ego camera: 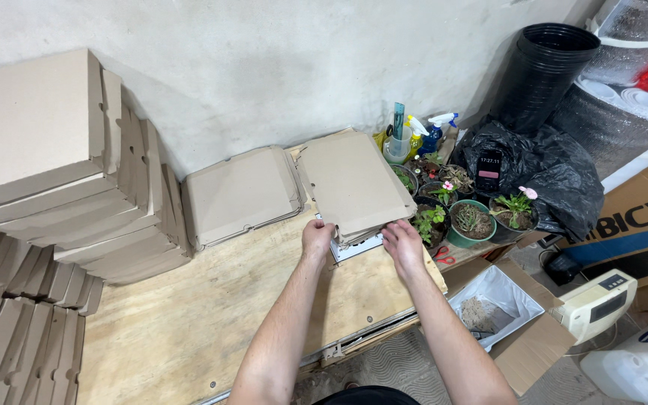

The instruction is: The person assembles flat-packed cardboard boxes on a wooden workbench. They fold the flaps, interlock the tabs, and stack the completed boxes. The process is repeated for multiple boxes.

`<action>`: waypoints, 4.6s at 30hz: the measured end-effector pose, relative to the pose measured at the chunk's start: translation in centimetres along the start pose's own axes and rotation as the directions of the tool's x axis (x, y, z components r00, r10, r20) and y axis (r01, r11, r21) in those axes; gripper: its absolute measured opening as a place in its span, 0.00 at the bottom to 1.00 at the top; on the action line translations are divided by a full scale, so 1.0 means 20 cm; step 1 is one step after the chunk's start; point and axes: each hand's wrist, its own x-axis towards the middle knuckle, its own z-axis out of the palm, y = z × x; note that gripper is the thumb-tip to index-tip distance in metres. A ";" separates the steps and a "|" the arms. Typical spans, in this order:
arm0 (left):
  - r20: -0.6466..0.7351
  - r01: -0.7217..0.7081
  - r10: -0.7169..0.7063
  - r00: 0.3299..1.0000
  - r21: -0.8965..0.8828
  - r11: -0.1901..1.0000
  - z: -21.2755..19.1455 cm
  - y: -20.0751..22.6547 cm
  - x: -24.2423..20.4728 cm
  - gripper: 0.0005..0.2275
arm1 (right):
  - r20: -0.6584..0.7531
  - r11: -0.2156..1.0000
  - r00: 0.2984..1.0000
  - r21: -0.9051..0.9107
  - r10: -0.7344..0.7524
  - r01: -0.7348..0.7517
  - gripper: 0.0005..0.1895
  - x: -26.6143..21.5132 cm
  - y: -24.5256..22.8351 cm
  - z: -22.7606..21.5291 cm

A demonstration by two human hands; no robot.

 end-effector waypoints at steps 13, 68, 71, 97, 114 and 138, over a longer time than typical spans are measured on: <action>0.022 0.024 -0.022 1.000 -0.087 0.996 0.06 -0.02 0.03 0.12 | 0.010 0.992 0.999 0.111 0.052 -0.053 0.27 0.14 0.05 0.01; -0.102 -0.062 0.068 0.992 0.058 0.996 -1.34 0.10 -0.40 0.34 | 0.910 0.079 0.359 -0.350 -0.206 0.933 0.15 -0.70 0.29 0.61; -0.109 -0.043 0.056 0.992 0.125 0.991 -1.50 -0.09 -0.33 0.30 | 0.896 0.146 0.425 -0.406 -0.127 0.902 0.15 -0.78 0.30 0.64; 0.238 -0.409 0.496 0.835 0.871 0.272 -1.46 -0.40 -0.62 0.22 | 0.628 -0.361 0.769 -0.694 0.119 0.623 0.35 -0.99 0.61 0.64; -0.072 -0.192 0.445 0.893 0.833 0.518 -1.79 -0.66 -0.97 0.35 | 0.883 -0.414 0.470 -0.426 0.003 0.804 0.34 -1.13 1.01 1.03; -0.318 -0.129 0.345 0.883 0.541 0.831 -1.83 -0.72 -0.90 0.38 | 0.930 -0.560 0.351 -0.347 -0.105 0.752 0.36 -1.06 1.16 0.99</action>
